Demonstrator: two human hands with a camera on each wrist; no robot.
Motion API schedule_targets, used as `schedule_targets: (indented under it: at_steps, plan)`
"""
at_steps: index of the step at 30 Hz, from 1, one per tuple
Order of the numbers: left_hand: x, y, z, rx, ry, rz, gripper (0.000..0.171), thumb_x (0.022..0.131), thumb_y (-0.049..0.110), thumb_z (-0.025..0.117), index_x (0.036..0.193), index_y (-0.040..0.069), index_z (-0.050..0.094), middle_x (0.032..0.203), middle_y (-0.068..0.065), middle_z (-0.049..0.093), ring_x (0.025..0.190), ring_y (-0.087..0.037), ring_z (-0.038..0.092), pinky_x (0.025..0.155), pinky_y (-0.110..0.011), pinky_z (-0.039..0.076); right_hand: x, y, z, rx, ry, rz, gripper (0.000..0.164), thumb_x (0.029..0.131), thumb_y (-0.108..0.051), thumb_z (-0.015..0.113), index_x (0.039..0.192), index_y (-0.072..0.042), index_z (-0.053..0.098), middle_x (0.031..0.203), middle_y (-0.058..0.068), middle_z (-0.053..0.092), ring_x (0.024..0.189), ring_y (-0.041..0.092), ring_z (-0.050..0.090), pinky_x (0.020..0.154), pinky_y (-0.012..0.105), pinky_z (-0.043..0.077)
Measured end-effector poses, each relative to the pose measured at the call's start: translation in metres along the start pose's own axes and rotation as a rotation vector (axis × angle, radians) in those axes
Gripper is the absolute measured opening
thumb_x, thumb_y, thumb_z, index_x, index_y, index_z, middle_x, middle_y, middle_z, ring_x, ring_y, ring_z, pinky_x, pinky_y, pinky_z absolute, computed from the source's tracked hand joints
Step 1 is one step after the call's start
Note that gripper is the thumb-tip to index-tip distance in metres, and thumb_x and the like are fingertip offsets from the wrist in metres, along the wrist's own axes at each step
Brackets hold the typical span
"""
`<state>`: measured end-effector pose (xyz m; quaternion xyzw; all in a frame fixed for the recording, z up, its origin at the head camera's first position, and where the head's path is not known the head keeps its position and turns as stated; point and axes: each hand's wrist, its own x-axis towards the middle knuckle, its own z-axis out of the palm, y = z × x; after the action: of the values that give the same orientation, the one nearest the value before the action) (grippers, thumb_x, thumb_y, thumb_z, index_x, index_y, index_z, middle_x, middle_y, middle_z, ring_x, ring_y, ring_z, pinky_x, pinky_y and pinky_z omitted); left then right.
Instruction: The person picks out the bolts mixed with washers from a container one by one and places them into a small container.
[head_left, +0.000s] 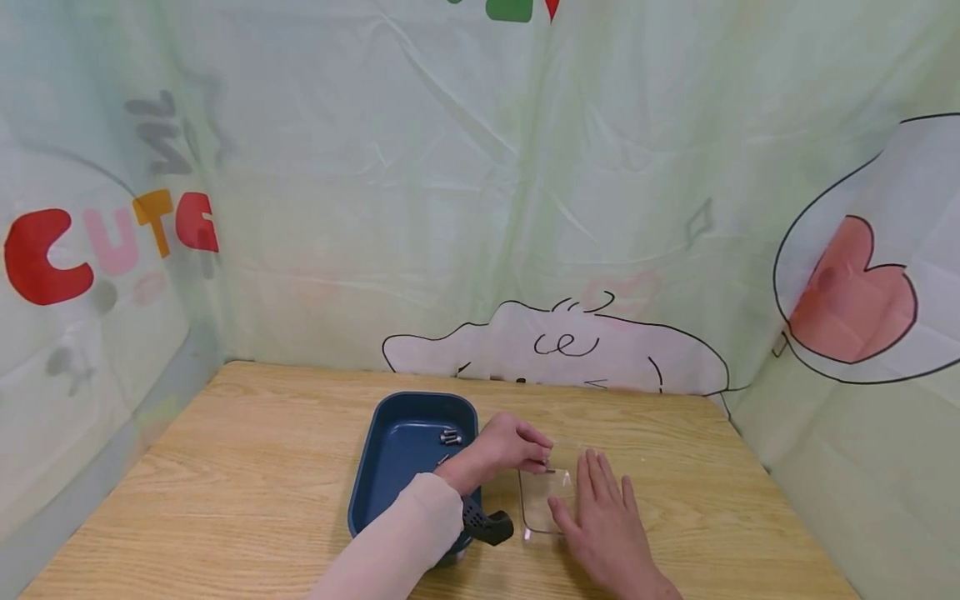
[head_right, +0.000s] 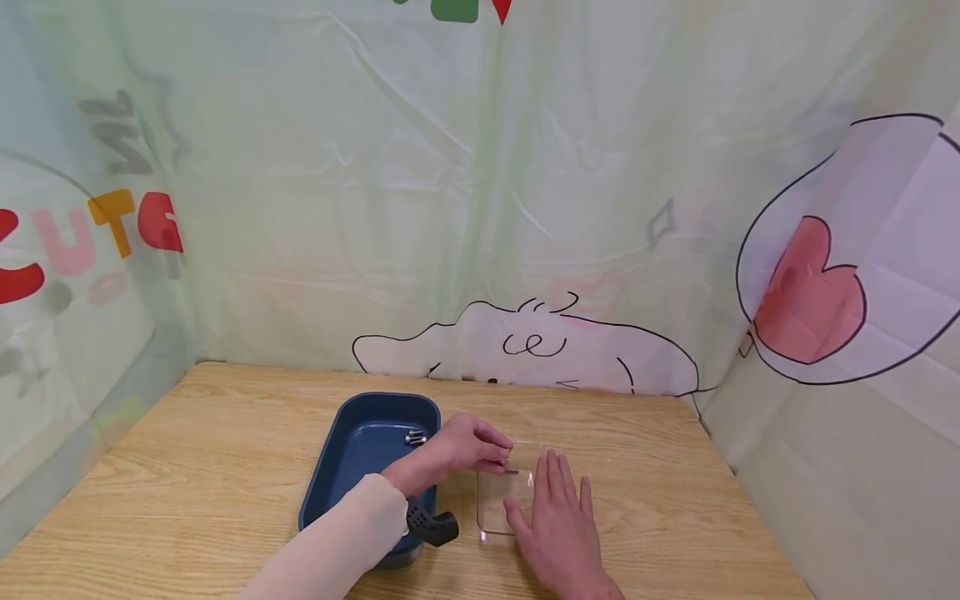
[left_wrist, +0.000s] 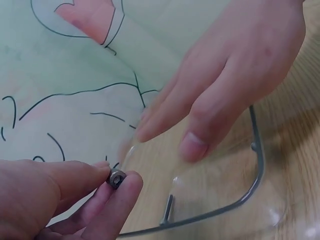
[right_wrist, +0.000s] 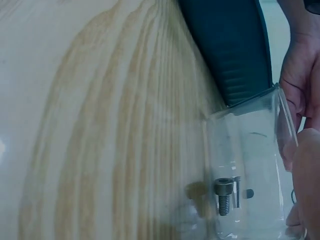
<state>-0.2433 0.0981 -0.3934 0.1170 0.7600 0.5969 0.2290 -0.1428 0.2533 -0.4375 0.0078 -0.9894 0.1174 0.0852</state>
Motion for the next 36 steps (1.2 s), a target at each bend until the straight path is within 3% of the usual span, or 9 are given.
schedule_targets:
  at_steps: [8,19,26,36]
  plan:
    - [0.000,0.003,0.013,0.039,0.026,0.000,0.012,0.088,0.001,0.070,0.099,0.003,0.076,0.085,-0.006,0.071,0.074,-0.016,0.073,0.071,-0.028,0.063,-0.001,0.001,0.004,0.012,0.053,-0.026,0.076,0.100,-0.044,0.051,0.149,0.010,0.031,0.159,0.028,0.027,0.149,0.045,0.022,0.116,0.071,0.017]
    - [-0.003,0.005,0.018,0.125,-0.010,-0.012,0.017,0.093,-0.002,0.063,0.104,0.001,0.075,0.091,-0.008,0.070,0.075,-0.014,0.069,0.074,-0.028,0.062,-0.001,0.002,0.005,0.014,0.064,-0.029,0.075,0.100,-0.043,0.053,0.148,0.011,0.033,0.158,0.028,0.028,0.148,0.044,0.023,0.115,0.071,0.018]
    - [-0.003,0.005,0.016,0.121,-0.031,-0.006,0.014,0.093,0.002,0.064,0.103,0.003,0.075,0.090,-0.008,0.072,0.082,-0.019,0.073,0.080,-0.033,0.062,0.000,0.002,0.004,0.016,0.051,-0.023,0.076,0.100,-0.044,0.053,0.148,0.011,0.032,0.159,0.027,0.027,0.149,0.044,0.022,0.115,0.071,0.018]
    - [-0.008,0.004,0.003,0.065,-0.070,0.036,0.017,0.093,0.007,0.065,0.108,0.002,0.073,0.097,-0.010,0.074,0.091,-0.021,0.074,0.087,-0.038,0.061,0.001,0.001,0.000,0.011,-0.030,0.019,0.078,0.101,-0.045,0.050,0.152,0.009,0.025,0.161,0.027,0.020,0.151,0.044,0.016,0.117,0.072,0.011]
